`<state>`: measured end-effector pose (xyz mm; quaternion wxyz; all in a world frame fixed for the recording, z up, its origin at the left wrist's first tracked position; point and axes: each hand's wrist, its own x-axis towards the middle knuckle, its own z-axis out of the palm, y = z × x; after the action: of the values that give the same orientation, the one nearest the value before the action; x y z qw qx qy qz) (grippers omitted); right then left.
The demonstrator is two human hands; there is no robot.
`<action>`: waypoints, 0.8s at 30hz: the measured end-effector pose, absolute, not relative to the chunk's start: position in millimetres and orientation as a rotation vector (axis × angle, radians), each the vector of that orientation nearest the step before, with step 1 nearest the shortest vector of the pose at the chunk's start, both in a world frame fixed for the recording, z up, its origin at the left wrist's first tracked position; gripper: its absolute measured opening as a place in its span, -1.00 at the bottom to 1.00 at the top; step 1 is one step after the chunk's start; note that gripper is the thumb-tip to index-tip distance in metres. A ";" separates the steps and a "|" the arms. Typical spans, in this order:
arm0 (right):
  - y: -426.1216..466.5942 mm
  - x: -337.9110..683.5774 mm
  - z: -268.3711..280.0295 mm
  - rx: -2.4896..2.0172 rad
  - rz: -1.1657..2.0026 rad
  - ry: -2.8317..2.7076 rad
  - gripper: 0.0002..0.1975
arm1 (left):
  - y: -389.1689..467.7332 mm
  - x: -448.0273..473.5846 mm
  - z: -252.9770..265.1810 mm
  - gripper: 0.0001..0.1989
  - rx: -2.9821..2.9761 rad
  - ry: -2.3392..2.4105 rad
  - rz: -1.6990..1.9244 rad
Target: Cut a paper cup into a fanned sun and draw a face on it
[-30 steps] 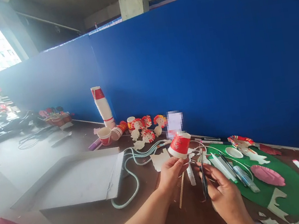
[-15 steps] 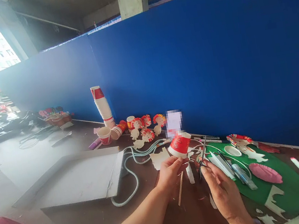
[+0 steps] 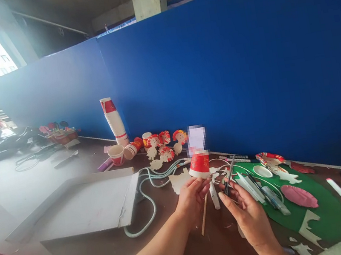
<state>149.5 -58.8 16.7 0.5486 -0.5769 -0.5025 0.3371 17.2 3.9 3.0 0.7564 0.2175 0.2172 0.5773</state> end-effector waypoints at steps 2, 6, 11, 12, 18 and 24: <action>-58.1 149.2 12.4 -1.344 0.829 -1.212 -0.49 | 4.4 16.5 3.6 -0.78 0.425 0.456 1.266; -56.6 150.1 3.4 -1.354 0.841 -1.228 -0.48 | 6.3 15.4 2.7 -0.87 0.345 0.423 1.263; -56.6 152.0 2.5 -1.364 0.831 -1.210 -0.50 | 6.3 14.7 1.8 -0.90 0.167 0.461 1.230; -56.7 152.3 3.3 -1.380 0.830 -1.197 -0.50 | 5.3 14.6 1.9 -0.89 0.138 0.468 1.220; -54.2 153.6 3.3 -1.433 0.853 -1.111 -0.49 | -3.6 14.1 2.7 -0.83 0.155 0.448 1.170; -51.2 155.6 2.1 -1.489 0.841 -1.052 -0.49 | -6.4 15.5 3.3 -0.79 0.352 0.461 1.191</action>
<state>155.6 -51.2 2.1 0.5370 -0.6256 -0.4420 0.3533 15.5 -6.4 3.3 0.7886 0.1634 0.2140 0.5528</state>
